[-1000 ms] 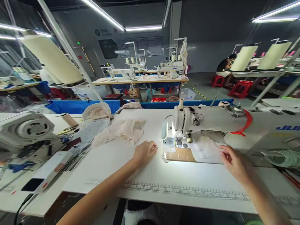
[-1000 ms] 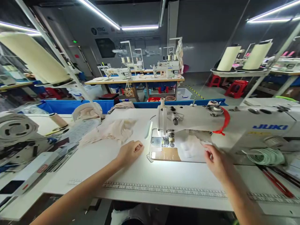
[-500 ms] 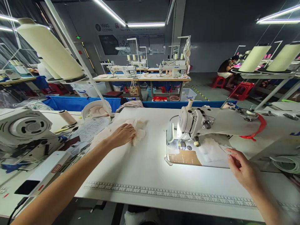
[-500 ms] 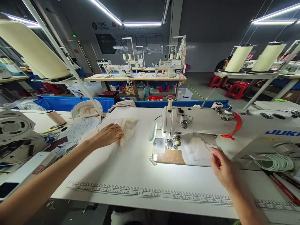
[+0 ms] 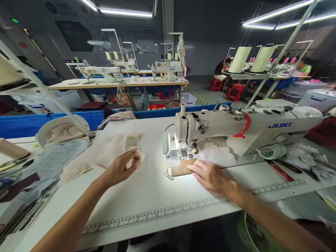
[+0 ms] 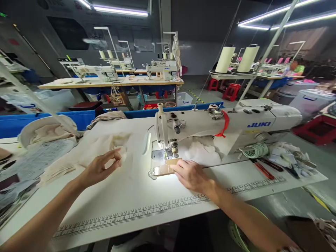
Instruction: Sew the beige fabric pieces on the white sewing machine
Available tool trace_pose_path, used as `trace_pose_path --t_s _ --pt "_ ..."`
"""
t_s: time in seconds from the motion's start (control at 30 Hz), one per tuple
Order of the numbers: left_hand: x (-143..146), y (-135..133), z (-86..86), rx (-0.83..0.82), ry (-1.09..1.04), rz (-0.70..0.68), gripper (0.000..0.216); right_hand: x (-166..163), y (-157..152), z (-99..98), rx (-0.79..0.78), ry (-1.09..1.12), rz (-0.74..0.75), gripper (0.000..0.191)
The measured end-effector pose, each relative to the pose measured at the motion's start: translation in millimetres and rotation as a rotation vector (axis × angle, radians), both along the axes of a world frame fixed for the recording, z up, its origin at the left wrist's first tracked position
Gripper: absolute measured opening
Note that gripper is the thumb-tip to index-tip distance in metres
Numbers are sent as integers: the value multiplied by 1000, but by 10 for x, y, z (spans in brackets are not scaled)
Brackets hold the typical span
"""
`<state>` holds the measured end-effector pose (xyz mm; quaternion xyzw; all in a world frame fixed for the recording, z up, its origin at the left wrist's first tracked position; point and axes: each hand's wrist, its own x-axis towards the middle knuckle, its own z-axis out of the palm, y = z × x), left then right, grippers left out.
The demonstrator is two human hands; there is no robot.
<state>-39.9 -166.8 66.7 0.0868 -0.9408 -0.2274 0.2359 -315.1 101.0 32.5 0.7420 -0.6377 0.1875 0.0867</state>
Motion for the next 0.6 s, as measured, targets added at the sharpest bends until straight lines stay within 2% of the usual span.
trace_pose_path --t_s 0.1,0.17,0.27,0.33,0.43,0.53,0.6 --pt "-278 186 61 216 -233 -51 24 93 -232 -7 62 133 -13 28" --pt "-484 307 129 303 -351 -106 26 122 -312 -25 68 186 -27 22" --pt "-788 477 143 389 -406 -176 31 158 -331 -48 36 206 -28 21" --pt "-963 558 55 502 -399 -190 34 180 -310 -53 25 211 -39 21" --pt "-1143 599 -157 651 -405 -128 37 206 -282 -49 42 221 -65 18" --pt "-1209 579 -324 591 -425 23 36 214 -278 -50 32 210 -64 15" --pt "-1211 571 -372 517 -447 106 34 213 -283 -58 13 190 -57 14"
